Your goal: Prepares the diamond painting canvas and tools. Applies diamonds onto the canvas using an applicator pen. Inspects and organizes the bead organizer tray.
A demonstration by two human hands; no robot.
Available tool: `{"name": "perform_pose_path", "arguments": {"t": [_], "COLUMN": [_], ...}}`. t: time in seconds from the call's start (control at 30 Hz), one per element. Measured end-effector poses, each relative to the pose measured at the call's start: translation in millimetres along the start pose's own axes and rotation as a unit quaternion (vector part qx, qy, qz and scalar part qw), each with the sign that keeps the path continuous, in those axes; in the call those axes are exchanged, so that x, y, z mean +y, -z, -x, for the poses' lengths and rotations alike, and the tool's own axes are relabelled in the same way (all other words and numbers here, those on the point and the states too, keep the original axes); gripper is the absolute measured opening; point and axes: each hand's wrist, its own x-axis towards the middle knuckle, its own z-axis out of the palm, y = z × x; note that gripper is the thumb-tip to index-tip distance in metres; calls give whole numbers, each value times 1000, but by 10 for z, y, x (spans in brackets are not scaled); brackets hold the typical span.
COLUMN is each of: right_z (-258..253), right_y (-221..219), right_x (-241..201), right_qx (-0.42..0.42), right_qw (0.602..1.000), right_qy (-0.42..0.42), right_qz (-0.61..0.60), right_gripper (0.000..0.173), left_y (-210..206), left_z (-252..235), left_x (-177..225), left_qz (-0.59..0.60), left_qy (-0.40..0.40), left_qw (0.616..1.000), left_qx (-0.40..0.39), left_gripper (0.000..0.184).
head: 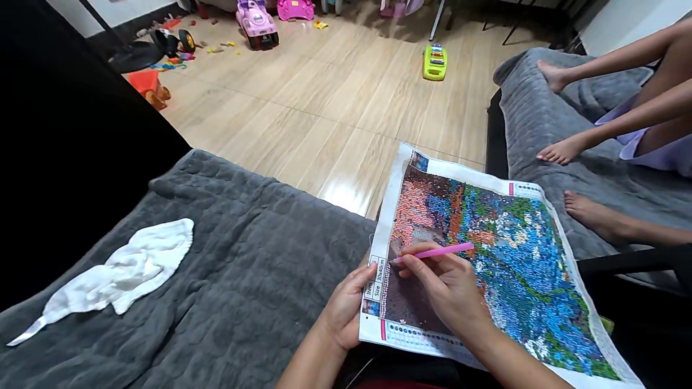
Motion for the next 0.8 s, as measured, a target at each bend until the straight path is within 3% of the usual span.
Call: {"name": "perform_pose_path", "arguments": {"t": [0.2,0.47,0.53,0.6,0.7,0.8], "right_z": [-4,-9,-16,-23,-3,104], "right_y": [-2,-25,-2,58,190,318], "right_x": [10,38,38,-26,-148,-183], "right_qx": [-5,-31,-29,-14,13,24], "right_qw": [1000,976,988,999,992,986], "right_qy": [16,154,111,17,-98,-126], "right_qz": [19,153,102,25,-76,-105], "right_gripper": [10,15,14,11,12,14], "left_y": [-24,-34,-17,0,22,21], "left_z": [12,12,15,9,23,87], "left_x": [0,-10,-7,-9,-24,-53], "left_qz": [-4,-27,-24,-19,-9,2], "left_qy": [-4,-21,-19,-17,-14,-8], "left_qw": [1000,999,1000,1000,1000,1000], "left_qx": [11,16,4,-2,1,12], "left_gripper": [42,43,42,43,42,35]}}
